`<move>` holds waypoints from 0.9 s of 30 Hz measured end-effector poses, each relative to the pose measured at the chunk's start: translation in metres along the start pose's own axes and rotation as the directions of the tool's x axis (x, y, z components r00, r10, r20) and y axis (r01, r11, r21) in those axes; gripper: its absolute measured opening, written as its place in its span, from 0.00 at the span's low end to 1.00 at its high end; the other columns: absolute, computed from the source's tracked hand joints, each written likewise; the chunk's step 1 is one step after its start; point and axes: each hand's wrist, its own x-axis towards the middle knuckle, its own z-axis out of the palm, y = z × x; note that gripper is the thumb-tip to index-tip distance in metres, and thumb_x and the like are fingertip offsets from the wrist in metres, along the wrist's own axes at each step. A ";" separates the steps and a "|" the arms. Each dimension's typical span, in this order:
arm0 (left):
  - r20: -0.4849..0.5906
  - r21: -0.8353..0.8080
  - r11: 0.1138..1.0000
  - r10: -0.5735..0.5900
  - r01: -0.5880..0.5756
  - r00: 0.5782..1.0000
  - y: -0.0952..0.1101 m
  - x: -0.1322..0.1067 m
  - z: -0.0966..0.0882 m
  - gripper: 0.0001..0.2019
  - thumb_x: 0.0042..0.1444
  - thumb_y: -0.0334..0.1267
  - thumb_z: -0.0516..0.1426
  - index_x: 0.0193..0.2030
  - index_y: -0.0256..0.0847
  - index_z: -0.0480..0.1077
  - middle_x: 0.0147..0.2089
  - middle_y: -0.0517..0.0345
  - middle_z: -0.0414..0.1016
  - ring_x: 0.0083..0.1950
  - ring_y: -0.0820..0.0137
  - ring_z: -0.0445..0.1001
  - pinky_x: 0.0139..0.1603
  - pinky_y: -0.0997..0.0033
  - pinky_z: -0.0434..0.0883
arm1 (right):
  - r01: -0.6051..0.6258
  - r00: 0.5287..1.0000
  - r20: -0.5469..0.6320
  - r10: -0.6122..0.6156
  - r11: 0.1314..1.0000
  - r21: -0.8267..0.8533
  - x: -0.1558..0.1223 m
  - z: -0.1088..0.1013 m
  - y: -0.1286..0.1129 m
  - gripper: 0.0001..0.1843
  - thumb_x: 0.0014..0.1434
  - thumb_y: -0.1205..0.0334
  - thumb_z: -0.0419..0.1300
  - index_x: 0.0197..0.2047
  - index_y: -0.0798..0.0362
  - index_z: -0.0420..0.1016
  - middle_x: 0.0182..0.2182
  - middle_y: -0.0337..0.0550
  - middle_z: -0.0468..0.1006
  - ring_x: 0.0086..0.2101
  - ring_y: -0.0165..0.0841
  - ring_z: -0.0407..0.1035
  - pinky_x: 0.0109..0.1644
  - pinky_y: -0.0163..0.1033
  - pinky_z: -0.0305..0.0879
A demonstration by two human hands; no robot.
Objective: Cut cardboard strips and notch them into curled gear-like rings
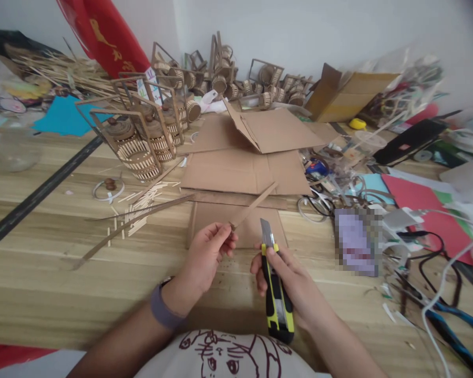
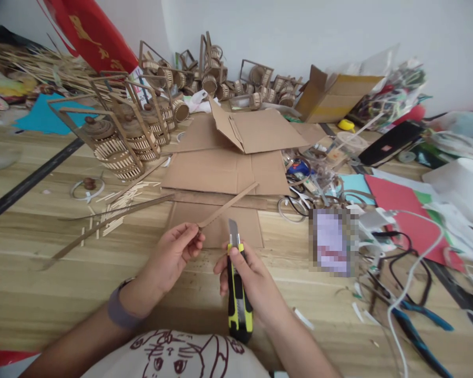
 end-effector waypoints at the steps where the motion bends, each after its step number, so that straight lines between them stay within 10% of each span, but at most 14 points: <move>1: -0.006 -0.006 1.000 -0.005 0.005 1.000 0.000 0.000 0.000 0.20 0.39 0.50 0.69 0.27 0.37 0.69 0.26 0.60 0.72 0.25 0.77 0.66 0.24 0.78 0.62 | -0.039 0.999 -0.033 0.042 0.994 0.103 -0.001 0.001 0.002 0.23 0.56 0.41 0.64 0.43 0.50 0.70 0.28 0.36 0.78 0.21 0.27 0.69 0.25 0.33 0.67; 7: -0.004 -0.025 0.999 -0.046 0.046 0.999 0.001 -0.001 0.000 0.18 0.41 0.47 0.68 0.27 0.37 0.68 0.26 0.61 0.72 0.24 0.78 0.65 0.23 0.79 0.61 | -0.229 0.955 -0.104 0.278 0.913 0.339 -0.014 -0.001 0.018 0.29 0.52 0.40 0.67 0.51 0.49 0.70 0.25 0.37 0.78 0.21 0.29 0.70 0.26 0.36 0.72; 13: 0.007 -0.031 0.998 -0.047 0.047 0.999 -0.002 0.000 0.000 0.18 0.42 0.46 0.68 0.27 0.37 0.67 0.26 0.61 0.71 0.23 0.79 0.65 0.22 0.79 0.60 | -0.140 0.974 -0.114 0.195 0.918 0.371 -0.020 0.002 0.033 0.21 0.52 0.48 0.69 0.35 0.49 0.62 0.22 0.31 0.72 0.16 0.24 0.60 0.18 0.30 0.58; 27: 0.014 -0.095 0.995 -0.018 0.019 1.000 -0.004 -0.001 0.000 0.20 0.40 0.48 0.71 0.29 0.36 0.69 0.27 0.60 0.73 0.26 0.77 0.68 0.25 0.78 0.65 | -0.118 0.988 0.138 0.068 0.909 0.400 -0.025 -0.001 0.035 0.18 0.57 0.52 0.65 0.40 0.44 0.57 0.26 0.28 0.68 0.18 0.21 0.56 0.22 0.28 0.52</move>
